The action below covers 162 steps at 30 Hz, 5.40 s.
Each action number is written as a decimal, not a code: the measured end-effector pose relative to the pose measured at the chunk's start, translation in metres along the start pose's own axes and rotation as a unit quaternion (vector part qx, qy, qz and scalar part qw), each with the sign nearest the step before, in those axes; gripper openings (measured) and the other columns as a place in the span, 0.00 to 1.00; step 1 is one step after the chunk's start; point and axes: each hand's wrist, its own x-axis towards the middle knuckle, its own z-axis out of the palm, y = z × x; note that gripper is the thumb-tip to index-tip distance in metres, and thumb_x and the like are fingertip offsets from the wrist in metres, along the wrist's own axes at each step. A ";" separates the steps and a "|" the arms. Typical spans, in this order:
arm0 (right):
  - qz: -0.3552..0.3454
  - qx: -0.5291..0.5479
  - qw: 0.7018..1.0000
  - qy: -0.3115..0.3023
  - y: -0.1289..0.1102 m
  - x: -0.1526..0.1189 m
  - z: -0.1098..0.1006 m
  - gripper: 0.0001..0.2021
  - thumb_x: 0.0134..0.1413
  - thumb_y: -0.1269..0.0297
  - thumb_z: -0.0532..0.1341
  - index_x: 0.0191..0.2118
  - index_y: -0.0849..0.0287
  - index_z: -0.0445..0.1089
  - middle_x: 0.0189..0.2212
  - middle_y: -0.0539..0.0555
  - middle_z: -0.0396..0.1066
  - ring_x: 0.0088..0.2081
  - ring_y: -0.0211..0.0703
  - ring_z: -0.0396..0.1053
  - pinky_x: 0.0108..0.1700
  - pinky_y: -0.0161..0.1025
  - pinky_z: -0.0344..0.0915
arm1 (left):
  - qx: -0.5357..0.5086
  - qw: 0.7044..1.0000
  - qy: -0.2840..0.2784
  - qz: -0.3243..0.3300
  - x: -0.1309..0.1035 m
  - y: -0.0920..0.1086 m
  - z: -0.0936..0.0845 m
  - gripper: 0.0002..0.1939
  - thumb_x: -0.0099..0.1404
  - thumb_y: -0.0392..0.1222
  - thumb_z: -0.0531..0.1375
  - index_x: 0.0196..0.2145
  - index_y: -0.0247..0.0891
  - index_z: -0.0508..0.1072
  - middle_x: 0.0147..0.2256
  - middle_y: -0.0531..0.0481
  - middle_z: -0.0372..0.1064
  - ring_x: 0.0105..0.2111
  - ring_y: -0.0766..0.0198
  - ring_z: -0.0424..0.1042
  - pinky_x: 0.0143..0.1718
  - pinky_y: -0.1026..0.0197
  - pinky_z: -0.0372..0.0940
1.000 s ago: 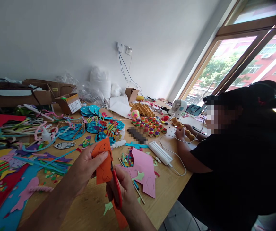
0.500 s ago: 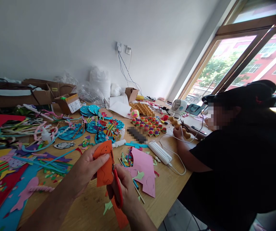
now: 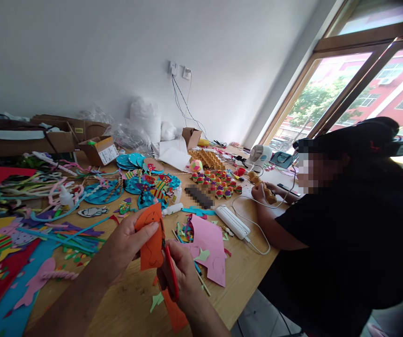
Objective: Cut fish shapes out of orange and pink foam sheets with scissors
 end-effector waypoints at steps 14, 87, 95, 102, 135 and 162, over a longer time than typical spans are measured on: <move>0.000 -0.043 0.999 -0.012 -0.006 -0.002 0.002 0.31 0.44 0.29 0.55 0.21 0.57 0.54 0.11 0.44 0.56 0.14 0.29 0.52 0.18 0.28 0.50 | 0.071 0.993 -0.017 0.090 0.008 -0.009 -0.008 0.08 0.59 0.45 0.59 0.27 0.40 0.67 0.22 0.60 0.62 0.22 0.69 0.58 0.22 0.69 0.58; 0.009 -0.049 0.999 0.007 0.000 -0.006 -0.002 0.25 0.52 0.40 0.57 0.20 0.56 0.55 0.10 0.42 0.55 0.13 0.29 0.51 0.16 0.28 0.50 | 0.084 0.993 -0.003 0.079 0.006 -0.007 -0.004 0.10 0.55 0.47 0.63 0.26 0.39 0.70 0.22 0.58 0.62 0.22 0.67 0.60 0.22 0.68 0.57; 0.002 -0.063 0.998 0.011 -0.006 -0.007 0.000 0.25 0.51 0.39 0.56 0.21 0.56 0.56 0.11 0.43 0.57 0.14 0.30 0.53 0.18 0.28 0.52 | 0.091 0.993 -0.010 0.078 0.004 -0.007 -0.003 0.10 0.54 0.48 0.62 0.28 0.40 0.71 0.23 0.57 0.65 0.23 0.66 0.63 0.23 0.67 0.59; -0.006 -0.064 0.998 0.006 -0.005 -0.007 0.000 0.25 0.52 0.39 0.55 0.20 0.56 0.54 0.11 0.43 0.55 0.13 0.29 0.50 0.16 0.28 0.50 | 0.070 0.995 -0.029 0.069 0.006 -0.007 -0.004 0.09 0.56 0.47 0.62 0.28 0.39 0.71 0.22 0.58 0.64 0.22 0.68 0.61 0.23 0.69 0.58; -0.006 -0.043 0.999 0.001 -0.005 -0.007 -0.001 0.30 0.45 0.29 0.55 0.21 0.55 0.55 0.12 0.44 0.55 0.14 0.31 0.52 0.16 0.29 0.50 | 0.028 0.997 -0.071 0.020 0.007 -0.009 -0.005 0.10 0.55 0.47 0.64 0.30 0.39 0.72 0.23 0.59 0.69 0.21 0.69 0.65 0.22 0.70 0.60; -0.005 -0.052 0.999 -0.009 -0.004 -0.009 -0.004 0.17 0.53 0.57 0.56 0.19 0.56 0.54 0.10 0.42 0.54 0.13 0.29 0.50 0.16 0.27 0.49 | 0.104 0.985 -0.119 0.069 0.011 -0.010 -0.023 0.10 0.60 0.50 0.62 0.31 0.42 0.76 0.28 0.56 0.71 0.29 0.65 0.68 0.29 0.69 0.64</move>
